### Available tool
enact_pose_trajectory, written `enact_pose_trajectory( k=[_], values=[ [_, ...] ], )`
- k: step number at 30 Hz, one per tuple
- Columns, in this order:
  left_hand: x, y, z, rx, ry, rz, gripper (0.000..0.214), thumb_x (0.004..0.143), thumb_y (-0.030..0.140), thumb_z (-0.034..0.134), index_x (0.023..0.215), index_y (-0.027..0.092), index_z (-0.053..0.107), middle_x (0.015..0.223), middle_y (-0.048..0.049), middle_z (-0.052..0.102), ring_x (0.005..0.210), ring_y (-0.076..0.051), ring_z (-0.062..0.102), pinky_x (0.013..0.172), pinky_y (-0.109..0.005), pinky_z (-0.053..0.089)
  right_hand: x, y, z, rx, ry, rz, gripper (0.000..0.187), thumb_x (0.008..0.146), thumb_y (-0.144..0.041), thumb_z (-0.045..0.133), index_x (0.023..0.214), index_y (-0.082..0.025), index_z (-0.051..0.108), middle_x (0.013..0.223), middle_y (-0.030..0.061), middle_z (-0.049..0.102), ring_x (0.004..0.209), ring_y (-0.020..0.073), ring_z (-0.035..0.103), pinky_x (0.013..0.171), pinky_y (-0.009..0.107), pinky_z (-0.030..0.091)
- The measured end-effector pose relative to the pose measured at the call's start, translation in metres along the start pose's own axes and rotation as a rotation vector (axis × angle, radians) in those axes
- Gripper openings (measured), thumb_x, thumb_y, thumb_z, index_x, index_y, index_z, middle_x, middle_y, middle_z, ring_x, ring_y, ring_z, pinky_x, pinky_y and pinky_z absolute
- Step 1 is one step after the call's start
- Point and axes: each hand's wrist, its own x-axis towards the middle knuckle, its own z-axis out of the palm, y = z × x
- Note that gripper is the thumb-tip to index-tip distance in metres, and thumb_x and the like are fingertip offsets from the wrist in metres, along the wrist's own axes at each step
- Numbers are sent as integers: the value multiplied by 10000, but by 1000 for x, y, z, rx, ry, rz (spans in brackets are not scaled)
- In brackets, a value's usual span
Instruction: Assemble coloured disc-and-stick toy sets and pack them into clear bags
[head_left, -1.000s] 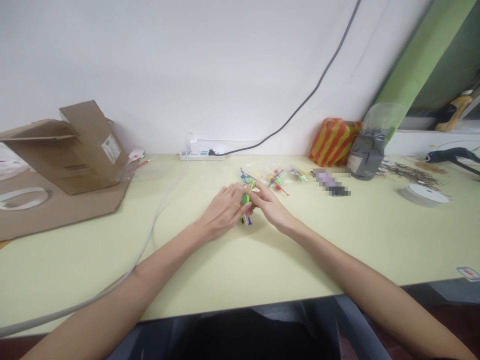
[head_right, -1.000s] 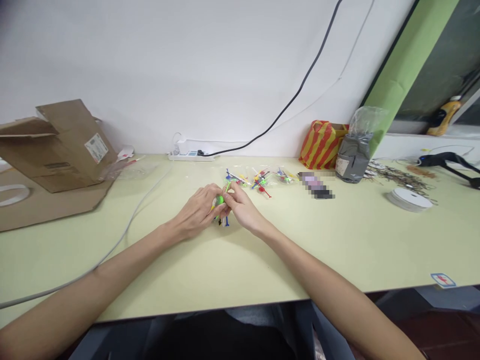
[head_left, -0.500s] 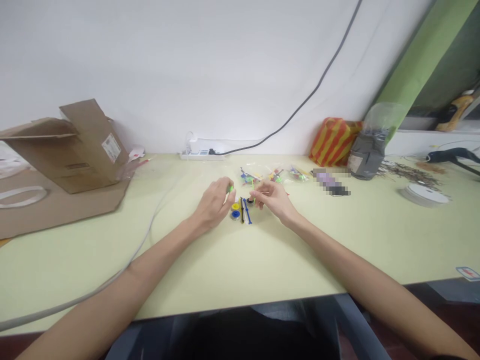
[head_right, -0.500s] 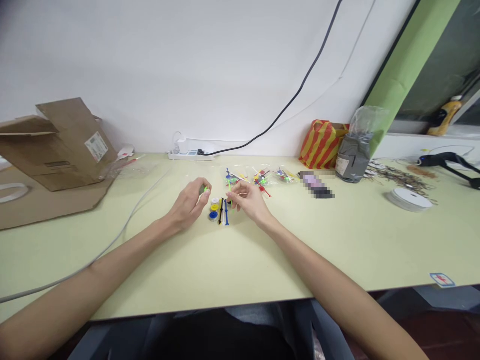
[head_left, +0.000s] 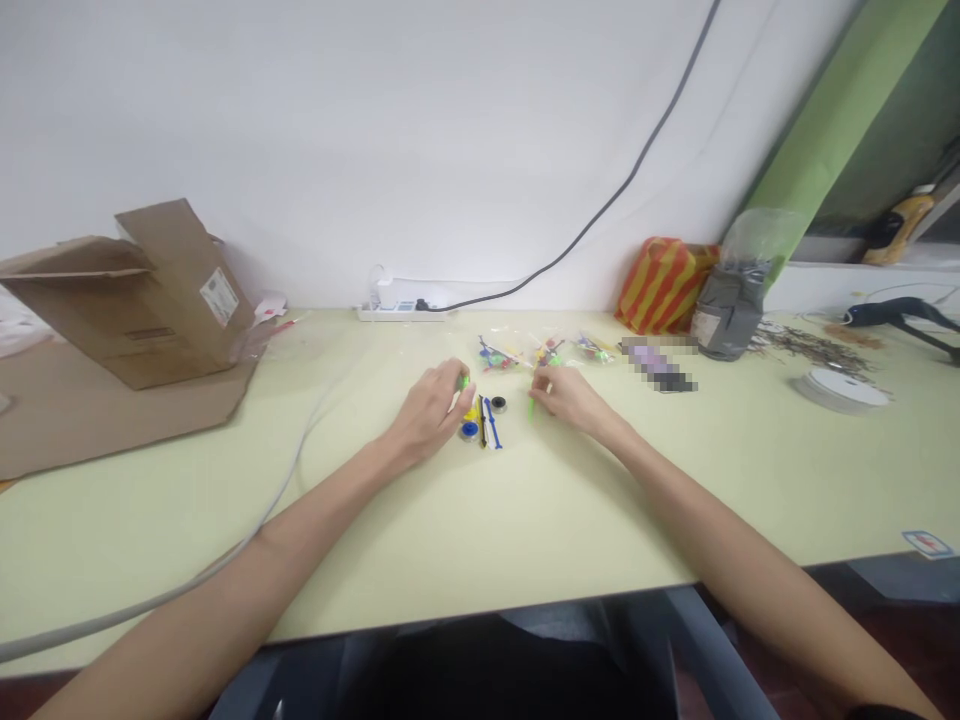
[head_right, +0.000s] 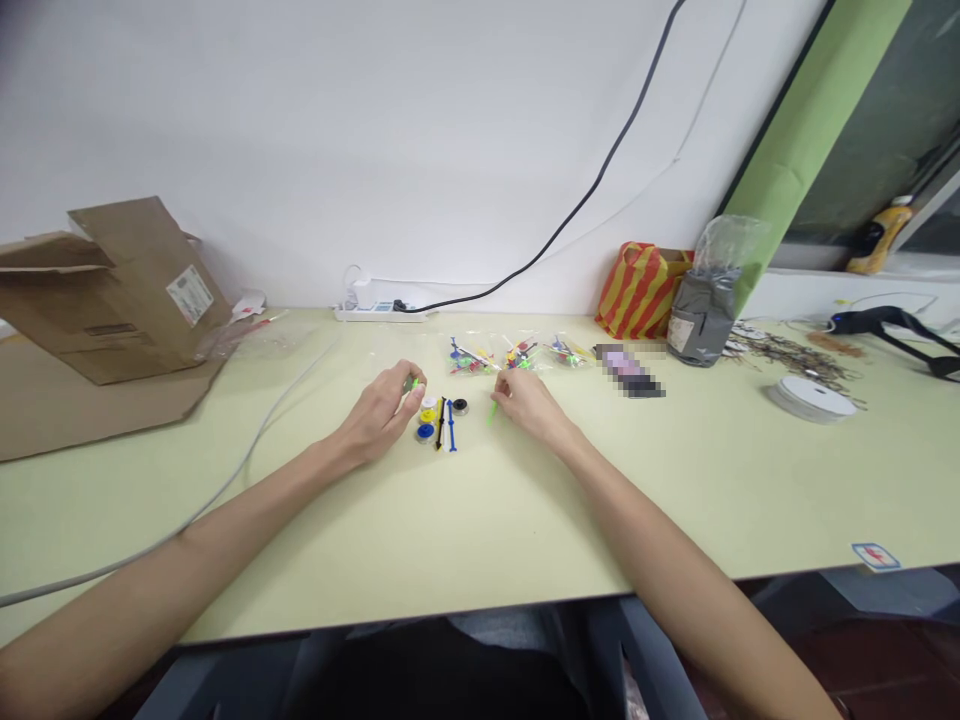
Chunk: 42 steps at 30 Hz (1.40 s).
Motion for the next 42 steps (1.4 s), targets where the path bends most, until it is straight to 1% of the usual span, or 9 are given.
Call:
enact_pose_trajectory(
  k=[6,10,15,19,23,26,29,33,42],
  values=[
    [0,-2,1,4,-14,-7,239,1032,400,316,1020,206,455,909,-43,563,794,-198,496,763,-350,394,2,8,-7,-40,17,-8,115,868,-148,581,823,-164,686,891,68,728,789,178,639,717,266,424],
    [0,-2,2,4,-22,-5,237,1032,405,318,1018,208,450,904,-40,558,796,-199,498,763,-349,390,2,1,6,-175,45,37,90,892,-234,629,867,-186,701,914,70,739,859,204,645,723,275,408],
    [0,-2,2,6,-28,-16,242,1029,407,318,1024,209,457,899,-42,564,793,-202,505,757,-348,389,4,-6,15,-258,23,78,107,914,-192,605,850,-191,692,919,73,737,861,208,645,674,269,369],
    [0,-2,2,5,-29,-15,238,1029,404,320,1034,209,456,906,-45,569,797,-203,509,759,-351,392,3,-8,5,-256,112,37,140,919,-152,588,832,-195,689,917,62,724,862,205,631,679,273,356],
    [0,-1,2,-2,-34,-19,238,1030,411,323,1023,212,453,894,-38,567,792,-201,517,755,-347,397,-1,-20,3,-98,234,-139,129,934,-170,607,847,-195,699,946,46,692,826,174,607,712,272,383],
    [0,0,1,-7,-30,-17,240,1027,415,329,1023,212,457,882,-35,565,786,-201,521,744,-343,399,-5,-35,15,45,204,-264,117,918,-163,641,837,-188,721,932,45,659,853,168,600,761,272,421],
    [0,-1,2,-2,-22,-19,239,1024,417,337,1023,212,460,862,-32,560,772,-201,514,731,-341,397,-6,-44,29,78,144,-312,127,905,-139,652,842,-193,747,917,48,635,899,179,594,784,280,440],
    [1,-2,3,-1,-13,1,232,1028,403,333,1018,210,461,863,-35,561,777,-200,517,744,-347,404,-5,-44,39,34,98,-325,126,911,-178,662,844,-207,765,905,51,627,901,185,581,791,293,445],
    [1,-2,4,9,-15,13,213,1028,390,335,1012,210,447,873,-40,561,789,-206,524,751,-346,406,-2,-39,46,-48,94,-326,98,903,-180,681,895,-204,775,909,48,631,897,179,586,755,282,432]
  ],
)
